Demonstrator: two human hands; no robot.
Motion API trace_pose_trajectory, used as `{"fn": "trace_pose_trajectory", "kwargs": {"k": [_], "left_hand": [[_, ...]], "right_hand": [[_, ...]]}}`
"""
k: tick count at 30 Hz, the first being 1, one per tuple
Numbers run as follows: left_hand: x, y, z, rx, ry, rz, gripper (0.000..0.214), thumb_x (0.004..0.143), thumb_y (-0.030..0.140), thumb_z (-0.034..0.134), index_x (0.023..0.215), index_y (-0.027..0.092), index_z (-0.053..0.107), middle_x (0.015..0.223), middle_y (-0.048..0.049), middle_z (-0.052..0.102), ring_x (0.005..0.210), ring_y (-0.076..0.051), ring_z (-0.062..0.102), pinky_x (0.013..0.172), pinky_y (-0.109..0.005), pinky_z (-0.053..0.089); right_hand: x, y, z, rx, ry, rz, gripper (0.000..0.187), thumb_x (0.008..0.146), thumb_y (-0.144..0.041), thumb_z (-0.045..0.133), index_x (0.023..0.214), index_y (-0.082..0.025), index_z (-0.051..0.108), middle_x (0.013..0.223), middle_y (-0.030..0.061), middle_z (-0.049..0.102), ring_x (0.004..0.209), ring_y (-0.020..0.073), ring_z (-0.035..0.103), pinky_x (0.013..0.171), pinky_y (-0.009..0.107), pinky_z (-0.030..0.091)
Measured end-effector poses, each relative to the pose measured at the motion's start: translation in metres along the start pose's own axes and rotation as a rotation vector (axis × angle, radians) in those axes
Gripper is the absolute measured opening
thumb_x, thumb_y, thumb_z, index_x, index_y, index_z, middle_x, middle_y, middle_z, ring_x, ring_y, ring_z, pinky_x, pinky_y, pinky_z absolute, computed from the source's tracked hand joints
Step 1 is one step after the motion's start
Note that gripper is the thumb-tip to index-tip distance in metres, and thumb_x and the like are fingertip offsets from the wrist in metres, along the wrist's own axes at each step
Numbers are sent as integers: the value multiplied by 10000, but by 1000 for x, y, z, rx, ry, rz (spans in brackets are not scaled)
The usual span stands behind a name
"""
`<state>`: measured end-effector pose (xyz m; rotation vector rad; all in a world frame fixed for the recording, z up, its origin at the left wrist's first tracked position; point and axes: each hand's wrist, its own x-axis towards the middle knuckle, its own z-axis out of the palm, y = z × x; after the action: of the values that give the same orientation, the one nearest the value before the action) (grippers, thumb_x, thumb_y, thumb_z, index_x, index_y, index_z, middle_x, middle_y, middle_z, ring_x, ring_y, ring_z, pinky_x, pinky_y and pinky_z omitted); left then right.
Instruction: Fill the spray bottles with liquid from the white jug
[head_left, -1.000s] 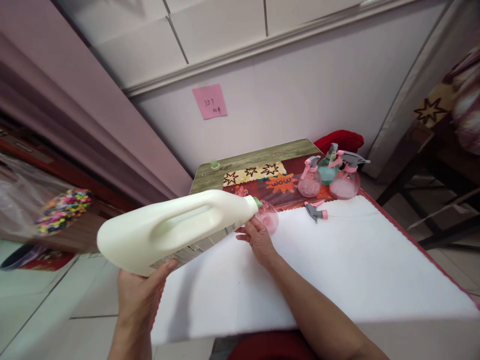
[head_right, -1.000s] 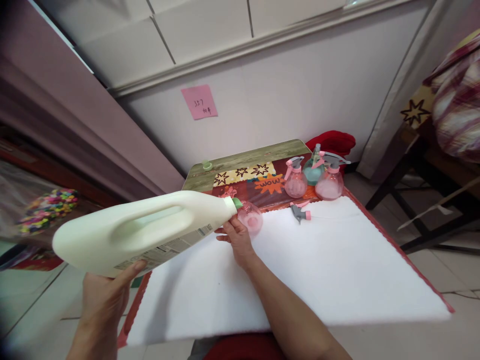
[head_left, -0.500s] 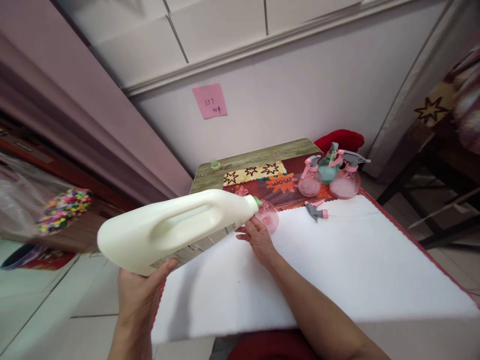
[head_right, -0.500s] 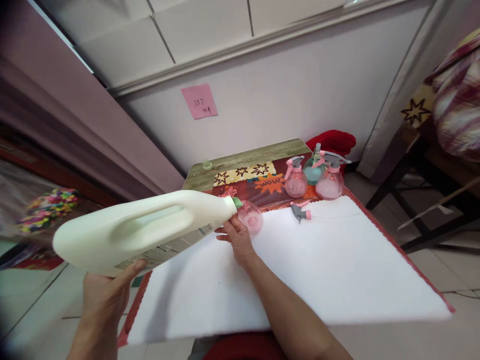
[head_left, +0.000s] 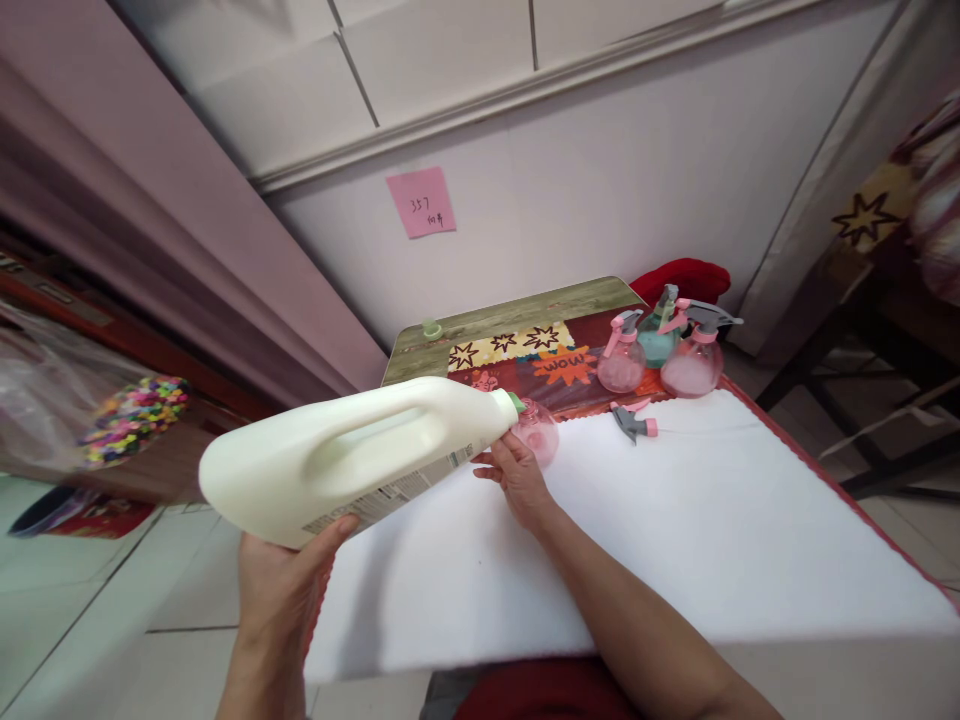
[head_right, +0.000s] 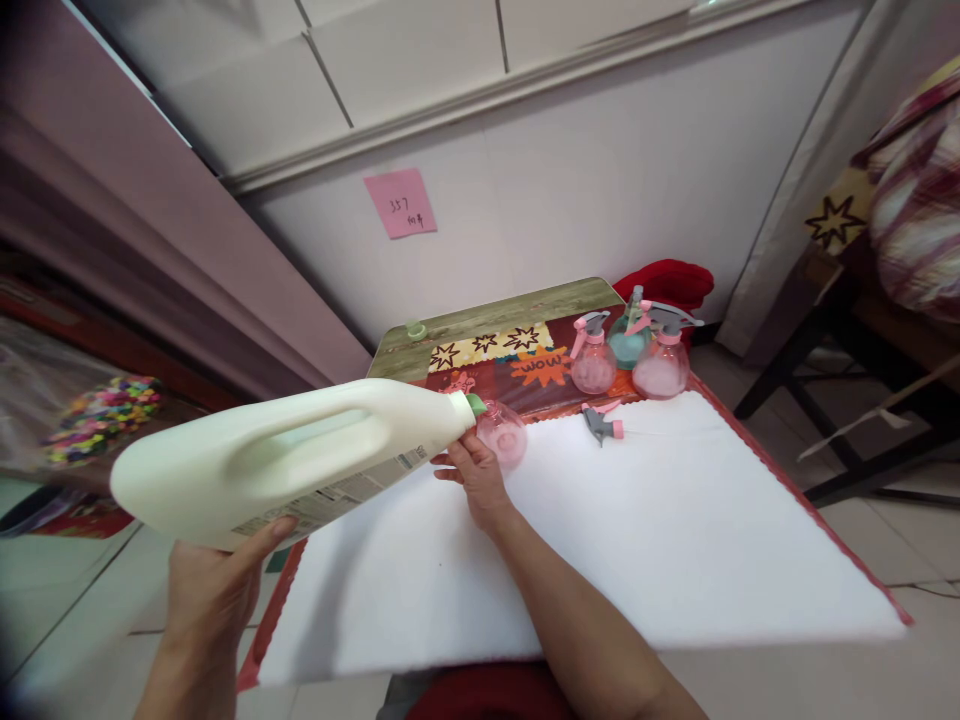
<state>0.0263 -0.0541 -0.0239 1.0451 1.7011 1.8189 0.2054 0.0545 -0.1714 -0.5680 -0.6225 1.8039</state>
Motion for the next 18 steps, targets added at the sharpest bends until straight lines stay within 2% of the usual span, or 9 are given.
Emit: {"fn": "trace_pose_trajectory", "kwargs": {"k": [5,12,18], "left_hand": [[0,1,0,3,-6,6,752,503,213,951,1210,140,706,1110,-130,763,1018,-287,715,854,-359,610],[0,1,1,-8,-26,17,712,528,195,943,1198,141,709,1115,-124,763,1007,-261,722,847,-324,611],[0,1,0,-5,-6,-2,757,489,206,959,1200,134,710,1072,-127,771,991,-266,722,816,-305,613]], "right_hand": [[0,1,0,5,5,3,421,751,-535,804,1069,-266,740,1000,16,723,831,161,709,709,285,587],[0,0,0,-9,7,0,412,764,-529,790,1074,-264,736,1023,22,723,836,166,712,714,291,586],[0,0,0,-3,0,-5,402,769,-527,791,1076,-272,741,1006,16,715,836,164,710,712,287,586]]}}
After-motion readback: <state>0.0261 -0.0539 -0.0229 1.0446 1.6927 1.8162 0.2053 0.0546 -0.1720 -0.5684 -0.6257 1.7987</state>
